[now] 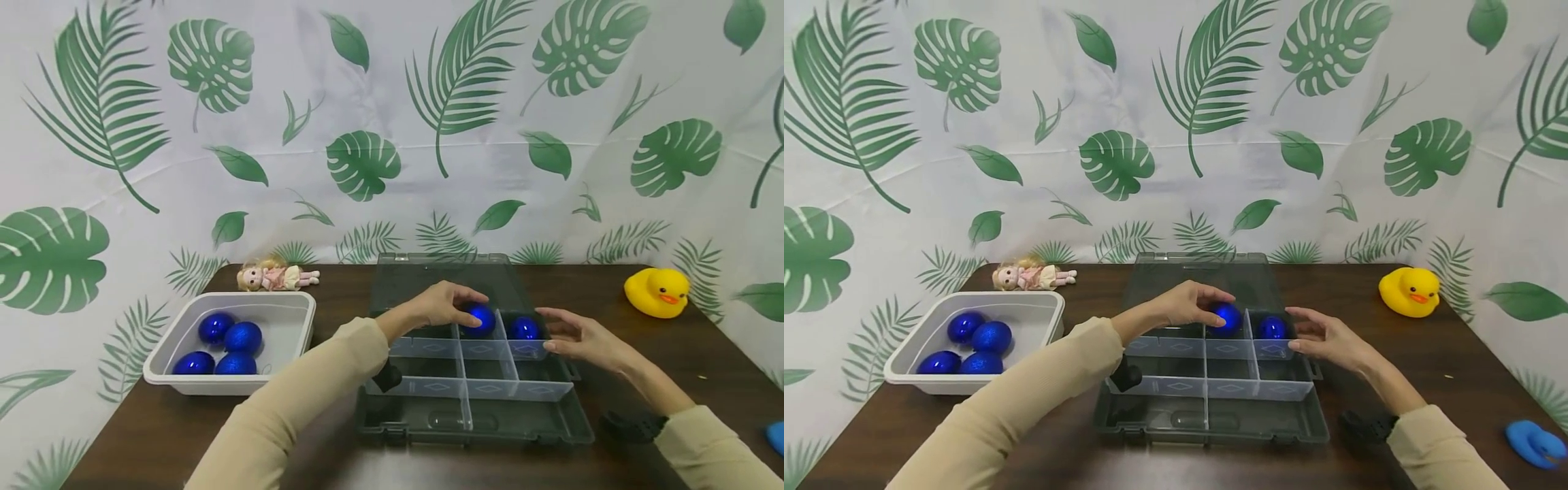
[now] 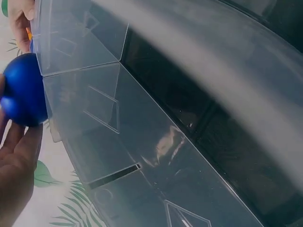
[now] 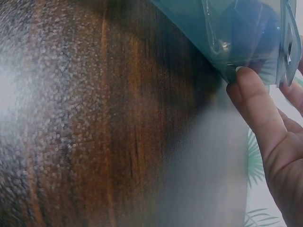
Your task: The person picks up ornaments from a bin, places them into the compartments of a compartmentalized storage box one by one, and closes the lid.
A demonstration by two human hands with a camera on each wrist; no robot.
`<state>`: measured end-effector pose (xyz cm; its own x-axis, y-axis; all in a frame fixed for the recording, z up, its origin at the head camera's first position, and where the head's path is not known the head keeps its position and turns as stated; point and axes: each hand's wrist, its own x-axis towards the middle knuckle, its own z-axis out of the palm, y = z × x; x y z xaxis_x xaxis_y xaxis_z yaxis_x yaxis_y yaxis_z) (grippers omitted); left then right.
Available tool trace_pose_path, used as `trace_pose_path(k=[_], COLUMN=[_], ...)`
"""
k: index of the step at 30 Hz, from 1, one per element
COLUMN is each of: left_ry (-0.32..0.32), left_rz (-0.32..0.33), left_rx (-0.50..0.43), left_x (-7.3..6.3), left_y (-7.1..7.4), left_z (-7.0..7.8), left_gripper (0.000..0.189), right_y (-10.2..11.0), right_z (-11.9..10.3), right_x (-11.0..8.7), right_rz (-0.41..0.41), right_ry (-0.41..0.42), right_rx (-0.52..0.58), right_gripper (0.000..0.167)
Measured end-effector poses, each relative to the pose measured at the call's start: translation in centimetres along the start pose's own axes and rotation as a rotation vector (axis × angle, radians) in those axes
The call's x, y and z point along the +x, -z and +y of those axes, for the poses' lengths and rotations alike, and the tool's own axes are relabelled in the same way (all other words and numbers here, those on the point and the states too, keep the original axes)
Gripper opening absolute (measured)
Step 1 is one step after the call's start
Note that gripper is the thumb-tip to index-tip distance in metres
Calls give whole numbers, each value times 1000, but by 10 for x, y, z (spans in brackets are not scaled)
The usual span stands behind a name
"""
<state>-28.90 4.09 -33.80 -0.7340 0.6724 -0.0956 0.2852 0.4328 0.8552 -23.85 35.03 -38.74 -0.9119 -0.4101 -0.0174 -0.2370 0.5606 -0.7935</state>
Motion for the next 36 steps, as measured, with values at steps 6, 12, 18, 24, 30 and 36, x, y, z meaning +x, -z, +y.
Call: trace_pose_path(k=[6, 12, 18, 24, 30, 36], left_ry=[-2, -45, 29, 228, 310, 273], left_rz=[-13, 6, 32, 174, 341, 388], left_rx=[-58, -66, 1, -24, 57, 229], left_x=[-10, -54, -143, -226, -256, -251], left_y=[6, 36, 107, 162, 172, 167], left_z=[2, 7, -32, -95, -127, -143], left_gripper=[49, 46, 40, 47, 52, 47], right_y=[0, 4, 6, 4, 1, 1], right_z=[1, 1, -2, -1, -1, -1], right_x=[-4, -11, -6, 1, 4, 3], right_rz=[9, 19, -5, -22, -36, -38], right_ry=[-32, -60, -70, -65, -106, -85], right_rx=[-29, -50, -20, -19, -25, -10], right_gripper=[63, 64, 64, 64, 66, 64])
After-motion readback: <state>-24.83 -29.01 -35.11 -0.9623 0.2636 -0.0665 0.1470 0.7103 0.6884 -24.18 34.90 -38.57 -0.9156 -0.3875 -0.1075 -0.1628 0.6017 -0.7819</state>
